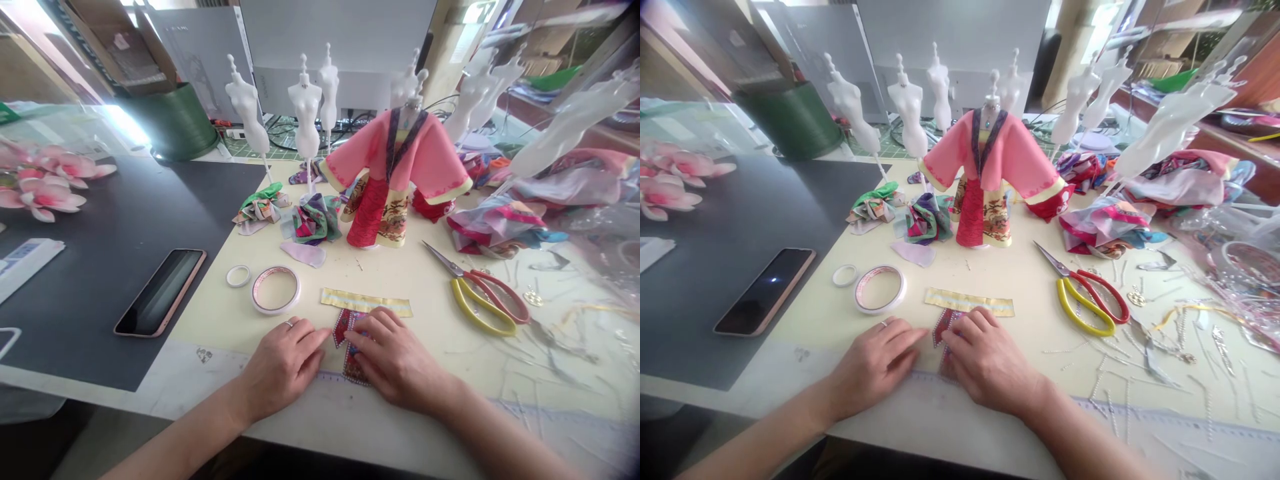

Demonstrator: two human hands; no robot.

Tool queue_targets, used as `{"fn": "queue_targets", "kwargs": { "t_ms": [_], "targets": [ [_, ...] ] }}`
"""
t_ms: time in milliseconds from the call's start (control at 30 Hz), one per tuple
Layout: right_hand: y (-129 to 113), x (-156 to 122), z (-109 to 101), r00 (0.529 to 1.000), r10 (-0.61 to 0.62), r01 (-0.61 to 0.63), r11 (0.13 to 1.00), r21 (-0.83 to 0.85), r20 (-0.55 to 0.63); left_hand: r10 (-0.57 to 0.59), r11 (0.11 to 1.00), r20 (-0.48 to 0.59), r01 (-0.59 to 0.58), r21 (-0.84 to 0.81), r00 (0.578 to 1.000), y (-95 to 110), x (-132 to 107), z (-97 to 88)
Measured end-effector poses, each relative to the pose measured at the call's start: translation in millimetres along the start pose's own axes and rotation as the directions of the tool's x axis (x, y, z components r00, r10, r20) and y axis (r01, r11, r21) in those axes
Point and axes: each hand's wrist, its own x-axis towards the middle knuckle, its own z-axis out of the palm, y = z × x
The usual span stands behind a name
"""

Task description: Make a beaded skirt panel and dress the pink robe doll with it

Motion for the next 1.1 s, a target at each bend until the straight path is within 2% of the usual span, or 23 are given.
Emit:
{"fn": "queue_targets", "kwargs": {
  "t_ms": [200, 300, 367, 400, 433, 467, 500, 533, 567, 600, 667, 733, 867, 1000, 1100],
  "targets": [
    [3, -3, -1, 0.996, -0.023, 0.024, 1.000, 0.014, -0.090, -0.053, 0.998, -0.084, 0.051, -0.030, 0.995, -1, -19, -14.3],
    [10, -6, 2, 0.993, -0.035, 0.035, 0.999, -0.008, -0.117, -0.105, 0.994, -0.173, 0.109, 0.014, 0.979, -11, -40, -33.2],
    [17, -8, 5, 0.987, -0.051, 0.047, 0.998, -0.030, -0.153, -0.188, 0.977, -0.248, 0.208, 0.057, 0.950, -27, -57, -50.4],
    [21, -9, 7, 0.984, -0.054, 0.048, 0.998, -0.041, -0.168, -0.244, 0.957, -0.305, 0.280, 0.079, 0.921, -37, -66, -59.9],
    [25, -10, 8, 0.982, -0.059, 0.051, 0.998, -0.048, -0.182, -0.333, 0.915, -0.361, 0.391, 0.099, 0.871, -49, -74, -69.6],
    [29, -11, 8, 0.979, -0.057, 0.047, 0.997, -0.055, -0.197, -0.448, 0.840, -0.412, 0.531, 0.109, 0.794, -62, -81, -79.0],
    [31, -11, 8, 0.975, -0.051, 0.039, 0.997, -0.063, -0.214, -0.568, 0.729, -0.453, 0.676, 0.112, 0.687, -75, -86, -87.7],
    [33, -11, 7, 0.972, -0.044, 0.029, 0.997, -0.070, -0.231, -0.657, 0.622, -0.454, 0.773, 0.126, 0.602, -88, -89, -95.2],
    [33, -11, 6, 0.969, -0.036, 0.018, 0.997, -0.078, -0.243, -0.716, 0.528, -0.451, 0.836, 0.148, 0.532, -100, -89, -101.3],
    [32, -11, 4, 0.968, -0.029, 0.008, 0.996, -0.086, -0.249, -0.763, 0.451, -0.431, 0.874, 0.178, 0.482, -111, -88, -105.7],
    [26, -10, -2, 0.971, -0.025, -0.001, 0.994, -0.108, -0.236, -0.837, 0.356, -0.354, 0.907, 0.226, 0.417, -126, -79, -110.0],
    [18, -11, -10, 0.977, -0.043, 0.014, 0.990, -0.138, -0.208, -0.875, 0.322, -0.274, 0.903, 0.284, 0.399, -135, -67, -109.5],
    [5, -17, -24, 0.979, -0.091, 0.056, 0.981, -0.188, -0.184, -0.881, 0.311, -0.258, 0.897, 0.314, 0.396, -141, -53, -105.6],
    [-4, -32, -26, 0.984, -0.012, -0.023, 0.981, -0.192, -0.179, -0.889, 0.300, -0.247, 0.898, 0.321, 0.385, -144, -54, -106.4],
    [-13, -42, -20, 0.973, 0.026, -0.077, 0.973, -0.218, -0.228, -0.889, 0.301, -0.253, 0.904, 0.304, 0.382, -149, -55, -105.9]
  ]
}}
